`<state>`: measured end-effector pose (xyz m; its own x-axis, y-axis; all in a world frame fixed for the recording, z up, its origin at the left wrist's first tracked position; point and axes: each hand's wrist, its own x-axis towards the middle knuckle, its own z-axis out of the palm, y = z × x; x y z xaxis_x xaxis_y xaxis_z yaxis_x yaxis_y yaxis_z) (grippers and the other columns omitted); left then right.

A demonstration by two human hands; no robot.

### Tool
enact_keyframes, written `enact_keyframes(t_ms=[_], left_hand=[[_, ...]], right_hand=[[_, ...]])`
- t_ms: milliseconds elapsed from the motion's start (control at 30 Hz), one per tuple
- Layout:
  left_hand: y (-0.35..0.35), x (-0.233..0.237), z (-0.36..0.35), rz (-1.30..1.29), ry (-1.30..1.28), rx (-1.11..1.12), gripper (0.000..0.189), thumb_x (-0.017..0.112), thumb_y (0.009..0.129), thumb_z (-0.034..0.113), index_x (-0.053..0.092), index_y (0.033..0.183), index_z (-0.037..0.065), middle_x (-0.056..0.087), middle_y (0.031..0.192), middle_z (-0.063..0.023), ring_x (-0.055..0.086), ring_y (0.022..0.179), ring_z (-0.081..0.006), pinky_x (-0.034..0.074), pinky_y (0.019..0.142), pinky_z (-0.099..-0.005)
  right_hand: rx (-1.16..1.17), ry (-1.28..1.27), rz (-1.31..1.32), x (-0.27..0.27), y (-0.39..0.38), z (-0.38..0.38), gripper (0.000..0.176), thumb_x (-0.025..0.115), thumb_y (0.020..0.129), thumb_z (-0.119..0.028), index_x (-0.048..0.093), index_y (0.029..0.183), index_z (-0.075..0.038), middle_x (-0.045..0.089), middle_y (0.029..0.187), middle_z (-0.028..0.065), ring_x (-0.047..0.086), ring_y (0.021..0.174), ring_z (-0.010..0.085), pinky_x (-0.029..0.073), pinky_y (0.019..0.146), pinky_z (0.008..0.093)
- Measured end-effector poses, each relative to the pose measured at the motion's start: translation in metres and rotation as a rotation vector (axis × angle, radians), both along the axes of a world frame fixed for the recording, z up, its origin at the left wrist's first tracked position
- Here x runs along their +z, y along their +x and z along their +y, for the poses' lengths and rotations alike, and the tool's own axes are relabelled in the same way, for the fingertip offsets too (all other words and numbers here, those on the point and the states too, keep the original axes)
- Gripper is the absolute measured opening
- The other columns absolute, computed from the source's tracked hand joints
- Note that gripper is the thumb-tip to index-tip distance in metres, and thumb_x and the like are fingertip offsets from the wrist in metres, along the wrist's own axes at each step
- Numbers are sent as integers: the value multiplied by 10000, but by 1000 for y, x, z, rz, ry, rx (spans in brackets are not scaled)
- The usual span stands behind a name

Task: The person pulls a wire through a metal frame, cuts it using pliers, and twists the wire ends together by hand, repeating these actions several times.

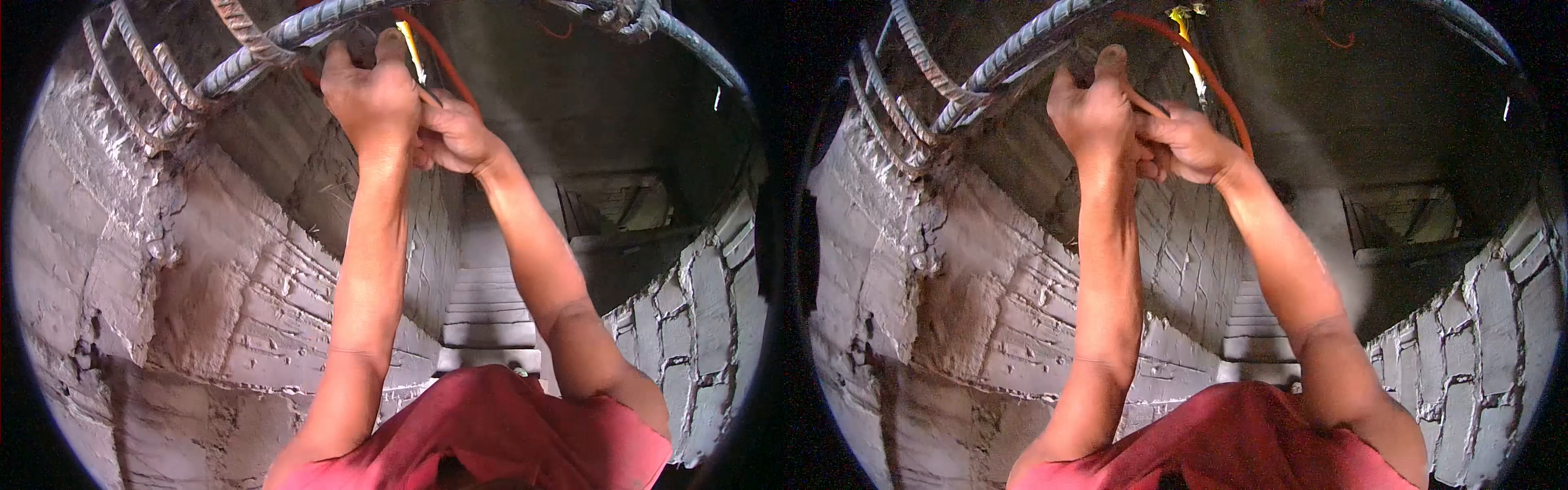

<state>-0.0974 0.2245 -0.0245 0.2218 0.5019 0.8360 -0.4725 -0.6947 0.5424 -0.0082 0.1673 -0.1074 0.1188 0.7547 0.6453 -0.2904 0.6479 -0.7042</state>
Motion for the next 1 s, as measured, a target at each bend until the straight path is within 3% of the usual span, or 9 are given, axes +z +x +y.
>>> enact_keyframes(t_ms=[167,267,300,367,433,533,700,900,1000], left_hand=[[-19,9,15,105,-25,-308,325,717,815,212,616,942,-70,675,854,-105,599,719,-163,486,624,-325],[-9,10,43,224,72,-853,499,558,956,227,451,1349,-61,560,1343,-224,533,1267,-352,469,1007,-443],[1,8,50,230,85,-853,499,558,956,227,451,1349,-61,560,1343,-224,533,1267,-352,469,1007,-443],[17,1,62,207,3,-1586,432,487,1004,250,470,1360,7,601,1270,-189,568,1205,-362,456,1010,-473],[20,-4,53,156,-138,-1781,234,421,1037,300,534,1050,95,501,855,-48,561,772,-228,499,839,-405],[2,1,30,124,-192,-1343,247,444,1027,313,450,873,121,459,792,-17,499,689,-148,428,643,-311],[20,-3,19,25,37,-836,290,446,1017,283,460,804,88,494,692,-43,495,612,-159,417,559,-309],[14,-1,14,79,3,-662,263,476,1015,279,521,872,62,561,742,-61,547,649,-176,453,591,-313],[7,-6,20,123,-41,-800,284,477,1016,300,561,972,32,629,911,-90,608,785,-222,519,722,-343]], right_hand=[[226,-5,142,6,-15,-7,440,520,1000,-428,490,1313,-121,566,816,107,503,636,161,402,493,246],[534,51,126,-7,-12,9,561,495,981,-516,526,1288,-47,547,784,72,499,579,141,423,466,227],[642,68,218,-9,-20,13,596,492,975,-535,541,1267,-18,562,787,66,513,560,143,451,474,223],[692,128,237,-12,-25,19,609,493,969,-546,540,1270,-19,571,795,73,539,576,155,478,490,234],[595,110,246,-12,-26,18,614,499,959,-563,589,1193,-3,624,820,104,627,652,176,524,524,258],[210,46,132,-4,-28,-11,585,526,961,-534,584,1187,3,633,840,134,636,612,167,508,469,257],[-1425,79,-383,12,-70,-46,538,665,905,-394,541,1198,40,661,975,266,664,926,413,528,803,461],[-1366,-18,-369,15,-69,-42,493,629,915,-330,487,1210,38,608,1098,312,602,994,482,482,824,501],[-1744,340,-530,10,-56,-29,430,667,903,-316,536,1130,24,656,855,213,647,740,370,503,672,443]])
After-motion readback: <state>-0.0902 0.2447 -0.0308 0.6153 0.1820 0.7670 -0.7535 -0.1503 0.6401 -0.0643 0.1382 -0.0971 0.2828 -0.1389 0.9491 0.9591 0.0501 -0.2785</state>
